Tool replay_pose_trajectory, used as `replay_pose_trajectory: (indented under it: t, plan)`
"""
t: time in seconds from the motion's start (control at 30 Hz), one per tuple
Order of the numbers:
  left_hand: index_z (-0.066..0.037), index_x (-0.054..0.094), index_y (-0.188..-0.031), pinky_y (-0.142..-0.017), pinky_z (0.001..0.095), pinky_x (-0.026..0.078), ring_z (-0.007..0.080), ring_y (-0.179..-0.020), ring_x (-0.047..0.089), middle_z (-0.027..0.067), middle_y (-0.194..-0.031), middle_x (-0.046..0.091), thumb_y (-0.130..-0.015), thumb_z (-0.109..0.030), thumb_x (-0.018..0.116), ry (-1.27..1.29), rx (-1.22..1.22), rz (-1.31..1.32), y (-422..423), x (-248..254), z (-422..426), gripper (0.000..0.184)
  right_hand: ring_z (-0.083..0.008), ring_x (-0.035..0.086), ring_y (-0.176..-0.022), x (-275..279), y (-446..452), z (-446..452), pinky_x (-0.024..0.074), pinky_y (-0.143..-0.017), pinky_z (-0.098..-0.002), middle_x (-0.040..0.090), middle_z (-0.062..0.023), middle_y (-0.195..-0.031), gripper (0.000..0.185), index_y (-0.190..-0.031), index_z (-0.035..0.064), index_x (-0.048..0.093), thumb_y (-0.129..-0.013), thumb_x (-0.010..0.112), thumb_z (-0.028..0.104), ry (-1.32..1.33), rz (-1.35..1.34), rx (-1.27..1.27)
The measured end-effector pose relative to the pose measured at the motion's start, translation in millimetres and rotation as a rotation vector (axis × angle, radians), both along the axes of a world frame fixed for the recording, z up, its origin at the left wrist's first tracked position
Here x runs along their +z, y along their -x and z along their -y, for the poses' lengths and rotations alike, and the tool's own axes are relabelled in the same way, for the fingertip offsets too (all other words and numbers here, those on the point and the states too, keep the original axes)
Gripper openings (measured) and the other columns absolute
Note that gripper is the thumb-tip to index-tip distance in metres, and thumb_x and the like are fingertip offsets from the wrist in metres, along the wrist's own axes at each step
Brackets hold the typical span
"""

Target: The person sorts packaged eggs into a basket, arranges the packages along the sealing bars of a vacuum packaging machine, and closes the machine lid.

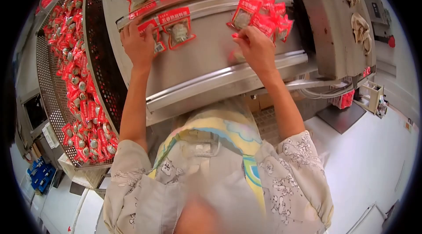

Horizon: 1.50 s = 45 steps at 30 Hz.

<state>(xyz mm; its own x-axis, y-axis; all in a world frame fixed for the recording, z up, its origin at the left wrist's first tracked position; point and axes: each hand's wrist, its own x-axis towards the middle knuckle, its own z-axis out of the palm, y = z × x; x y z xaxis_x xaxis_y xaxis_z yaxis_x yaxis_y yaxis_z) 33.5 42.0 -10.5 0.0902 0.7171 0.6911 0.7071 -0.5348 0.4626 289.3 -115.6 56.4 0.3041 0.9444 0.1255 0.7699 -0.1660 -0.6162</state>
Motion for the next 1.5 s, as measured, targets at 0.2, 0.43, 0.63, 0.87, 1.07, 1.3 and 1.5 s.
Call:
replay_pose_trajectory:
  t: [0.2,0.43,0.63,0.87,1.07,1.3,1.5]
  plan:
    - [-0.006,0.063,-0.086,-0.053,0.0238,0.045,0.0095,-0.061,0.057,0.0001,-0.072,0.060,-0.091,-0.041,0.060,1.597,-0.477,0.471,-21,1,113,0.035,-0.0077,0.054,-0.065,-11,56,16,0.0460,-0.058,-0.0232,0.058,-0.0014,-0.074,0.015,-0.084,0.0027,0.057,-0.079,0.072,0.004,-0.139,-0.259,-0.008]
    - [-0.013,0.062,-0.082,-0.043,0.0161,0.038,0.0042,-0.054,0.053,-0.0040,-0.069,0.059,-0.089,-0.045,0.061,2.060,-0.292,1.145,-16,8,139,0.032,-0.0096,0.056,-0.068,-29,91,58,0.0460,-0.057,-0.0240,0.060,-0.0032,-0.082,0.016,-0.087,0.0045,0.057,-0.079,0.071,0.004,-0.051,-0.790,0.070]
    - [-0.014,0.060,-0.093,-0.057,0.0200,0.039,0.0066,-0.070,0.054,-0.0034,-0.078,0.058,-0.092,-0.034,0.059,2.013,-0.297,0.999,-6,17,146,0.019,-0.0062,0.053,-0.051,-36,50,31,0.0408,-0.044,-0.0211,0.061,-0.0017,-0.075,0.040,-0.088,0.0056,0.060,-0.092,0.054,0.045,0.806,-0.902,-0.050]
    - [-0.010,0.060,-0.100,-0.050,0.0131,0.047,0.0023,-0.068,0.060,-0.0033,-0.083,0.065,-0.092,-0.021,0.062,2.091,-0.385,1.067,19,39,145,0.014,-0.0062,0.054,-0.050,-47,66,27,0.0383,-0.043,-0.0180,0.063,-0.0014,-0.069,0.035,-0.089,0.0066,0.065,-0.089,0.062,0.041,1.089,-1.397,-0.053]
    - [-0.012,0.060,-0.096,-0.051,0.0139,0.041,0.0022,-0.070,0.058,-0.0046,-0.082,0.063,-0.088,-0.017,0.066,2.038,-0.411,0.908,60,29,146,0.012,-0.0047,0.053,-0.056,-41,105,38,0.0379,-0.046,-0.0176,0.061,0.0022,-0.071,0.018,-0.087,0.0093,0.063,-0.087,0.068,0.026,0.970,-1.509,-0.068]
    - [-0.004,0.057,-0.086,-0.057,0.0233,0.039,0.0058,-0.066,0.050,-0.0030,-0.072,0.057,-0.085,-0.018,0.068,1.352,-0.389,0.238,114,-4,116,0.018,-0.0057,0.047,-0.056,-63,118,-9,0.0375,-0.050,-0.0241,0.055,0.0012,-0.062,0.022,-0.072,0.0031,0.060,-0.082,0.070,0.019,0.531,-0.583,0.387]
    - [-0.004,0.059,-0.090,-0.069,0.0354,0.049,0.0273,-0.076,0.064,0.0119,-0.082,0.065,-0.080,-0.023,0.065,1.219,-0.169,-0.196,115,10,124,0.023,-0.0117,0.050,-0.058,-86,130,-16,0.0421,-0.055,-0.0299,0.060,-0.0045,-0.064,0.025,-0.074,0.0012,0.062,-0.079,0.072,0.023,0.594,-0.500,0.400]
